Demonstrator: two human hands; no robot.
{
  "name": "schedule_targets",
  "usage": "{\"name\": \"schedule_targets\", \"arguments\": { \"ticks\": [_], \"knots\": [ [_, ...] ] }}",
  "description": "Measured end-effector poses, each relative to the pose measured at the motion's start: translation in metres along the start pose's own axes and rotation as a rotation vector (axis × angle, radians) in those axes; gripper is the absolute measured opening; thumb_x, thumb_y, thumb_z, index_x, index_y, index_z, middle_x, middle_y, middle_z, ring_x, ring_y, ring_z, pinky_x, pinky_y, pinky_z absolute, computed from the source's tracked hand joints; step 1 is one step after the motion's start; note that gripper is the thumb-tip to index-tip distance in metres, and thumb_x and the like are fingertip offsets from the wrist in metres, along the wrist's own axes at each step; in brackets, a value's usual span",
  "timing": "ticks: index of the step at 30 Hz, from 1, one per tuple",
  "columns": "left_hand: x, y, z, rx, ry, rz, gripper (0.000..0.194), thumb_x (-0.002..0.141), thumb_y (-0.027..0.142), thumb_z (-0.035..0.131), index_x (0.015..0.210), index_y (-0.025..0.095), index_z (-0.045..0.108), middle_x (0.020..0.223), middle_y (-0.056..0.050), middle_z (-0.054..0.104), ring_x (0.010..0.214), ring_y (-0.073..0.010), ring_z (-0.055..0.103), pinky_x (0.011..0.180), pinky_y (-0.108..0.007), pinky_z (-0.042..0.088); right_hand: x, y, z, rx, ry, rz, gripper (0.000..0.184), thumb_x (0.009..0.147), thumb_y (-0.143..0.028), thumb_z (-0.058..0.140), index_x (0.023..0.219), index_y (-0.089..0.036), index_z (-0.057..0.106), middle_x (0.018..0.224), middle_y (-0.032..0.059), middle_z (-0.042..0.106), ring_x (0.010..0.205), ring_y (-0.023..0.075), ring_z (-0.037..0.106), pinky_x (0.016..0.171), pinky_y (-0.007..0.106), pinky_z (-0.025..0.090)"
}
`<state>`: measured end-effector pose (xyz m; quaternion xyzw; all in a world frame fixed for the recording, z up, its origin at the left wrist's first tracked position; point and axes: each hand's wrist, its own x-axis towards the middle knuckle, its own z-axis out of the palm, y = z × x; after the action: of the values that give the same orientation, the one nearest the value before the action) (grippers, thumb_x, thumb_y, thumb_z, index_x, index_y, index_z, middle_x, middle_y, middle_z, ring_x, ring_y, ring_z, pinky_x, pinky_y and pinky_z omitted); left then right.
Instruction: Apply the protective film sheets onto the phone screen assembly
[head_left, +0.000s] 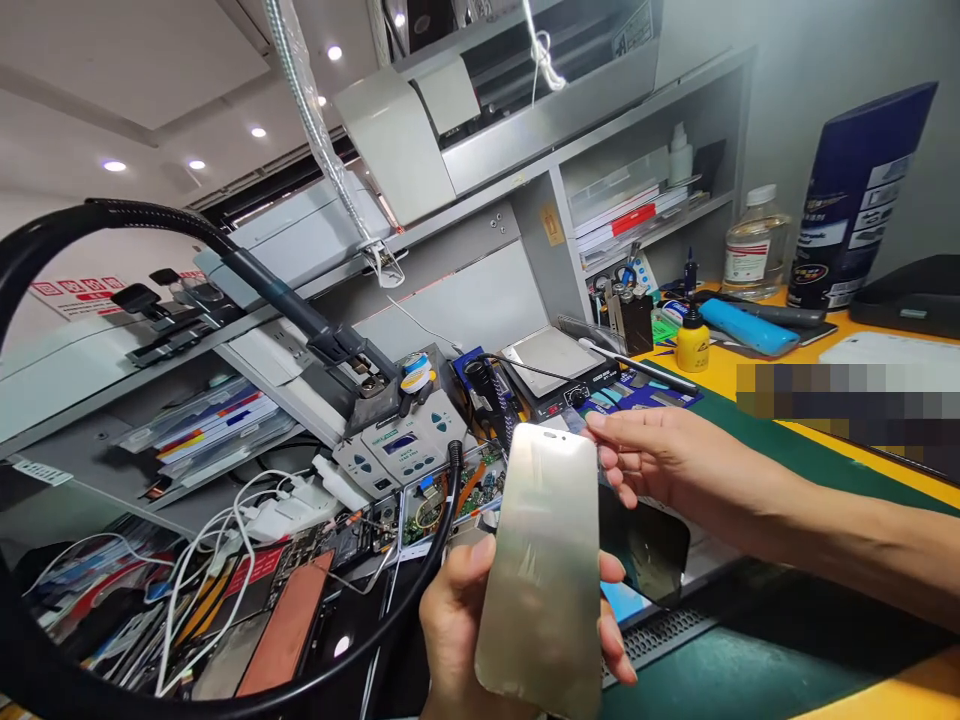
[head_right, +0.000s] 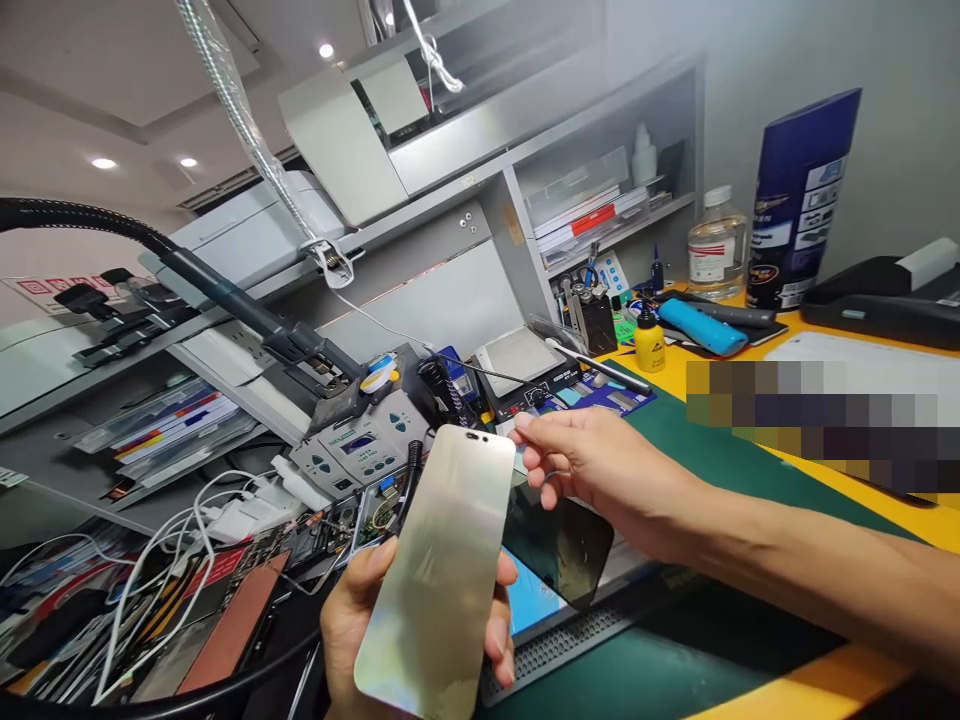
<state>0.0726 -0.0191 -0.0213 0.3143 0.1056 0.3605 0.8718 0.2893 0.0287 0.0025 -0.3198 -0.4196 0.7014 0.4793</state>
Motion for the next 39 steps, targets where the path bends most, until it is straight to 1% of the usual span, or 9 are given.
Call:
{"name": "schedule_targets", "arguments": {
  "ticks": [5,11,14,18,23,26,29,35,39],
  "knots": [
    [-0.002,0.006,0.008,0.038,0.050,-0.026,0.083,0.084,0.061,0.047,0.118,-0.012,0.067,0.089,-0.021,0.077,0.083,-0.0300,0.074,0.077,-0.035,0.050,0.000,-0.002,0.002,0.000,0.044,0.003,0.040,0.087,-0.052,0.076,0.077,-0.015,0.063,0.067,-0.0018,0.056,0.055,0.0082,0.048,0.051,0.018,0.046],
    [-0.001,0.007,0.009,0.036,0.049,-0.010,0.079,0.085,0.058,0.047,0.118,-0.010,0.069,0.093,-0.021,0.076,0.083,-0.0297,0.072,0.078,-0.036,0.050,-0.003,-0.002,0.005,-0.022,-0.012,0.060,0.046,0.088,-0.058,0.072,0.078,-0.014,0.064,0.065,-0.0003,0.057,0.055,0.0099,0.053,0.048,0.019,0.045],
    [-0.002,0.007,0.008,0.061,0.038,0.010,0.075,0.087,0.055,0.045,0.120,-0.008,0.069,0.093,-0.021,0.075,0.084,-0.0293,0.070,0.078,-0.035,0.050,-0.009,-0.002,0.007,-0.125,-0.087,0.041,0.045,0.085,-0.057,0.075,0.077,-0.015,0.065,0.064,-0.0002,0.060,0.054,0.0106,0.053,0.050,0.021,0.045],
    [-0.002,0.007,0.008,0.072,0.025,0.012,0.072,0.088,0.053,0.045,0.122,-0.004,0.070,0.095,-0.020,0.074,0.085,-0.0289,0.069,0.078,-0.036,0.050,-0.012,-0.002,0.008,-0.283,-0.097,0.029,0.041,0.075,-0.050,0.085,0.070,-0.016,0.064,0.057,-0.0027,0.059,0.050,0.0093,0.051,0.050,0.021,0.040],
    [-0.002,0.008,0.008,0.089,0.046,0.009,0.071,0.087,0.055,0.046,0.119,-0.003,0.071,0.093,-0.019,0.075,0.084,-0.0295,0.070,0.077,-0.035,0.050,-0.012,-0.002,0.008,-0.197,-0.142,0.010,0.037,0.078,-0.046,0.083,0.068,-0.015,0.064,0.061,-0.0018,0.060,0.053,0.0101,0.051,0.050,0.021,0.045],
    [-0.002,0.009,0.008,0.099,0.073,-0.009,0.074,0.085,0.058,0.047,0.115,-0.006,0.072,0.091,-0.019,0.075,0.081,-0.0296,0.070,0.076,-0.035,0.050,-0.011,-0.002,0.007,-0.161,-0.118,0.022,0.034,0.081,-0.045,0.080,0.072,-0.015,0.065,0.066,-0.0010,0.061,0.057,0.0104,0.051,0.052,0.021,0.047],
    [-0.002,0.009,0.009,0.108,0.065,0.021,0.075,0.085,0.058,0.046,0.114,-0.006,0.072,0.090,-0.019,0.074,0.080,-0.0288,0.070,0.075,-0.035,0.050,-0.011,-0.002,0.007,-0.139,-0.080,0.029,0.033,0.081,-0.044,0.079,0.074,-0.016,0.064,0.069,-0.0007,0.061,0.058,0.0104,0.052,0.052,0.020,0.047],
    [0.000,0.008,0.009,0.114,0.028,0.059,0.074,0.086,0.057,0.045,0.117,-0.005,0.071,0.090,-0.018,0.073,0.081,-0.0282,0.068,0.075,-0.035,0.050,-0.011,-0.004,0.008,-0.124,-0.014,-0.014,0.034,0.079,-0.041,0.081,0.069,-0.016,0.060,0.061,-0.0024,0.058,0.054,0.0099,0.050,0.050,0.020,0.044],
    [-0.001,0.008,0.009,0.126,0.027,0.058,0.074,0.085,0.056,0.046,0.117,-0.005,0.072,0.091,-0.019,0.073,0.082,-0.0277,0.067,0.076,-0.034,0.050,-0.011,-0.005,0.008,-0.179,-0.066,-0.015,0.036,0.083,-0.043,0.078,0.067,-0.016,0.060,0.058,-0.0027,0.058,0.051,0.0091,0.049,0.049,0.020,0.042]
  ]
}}
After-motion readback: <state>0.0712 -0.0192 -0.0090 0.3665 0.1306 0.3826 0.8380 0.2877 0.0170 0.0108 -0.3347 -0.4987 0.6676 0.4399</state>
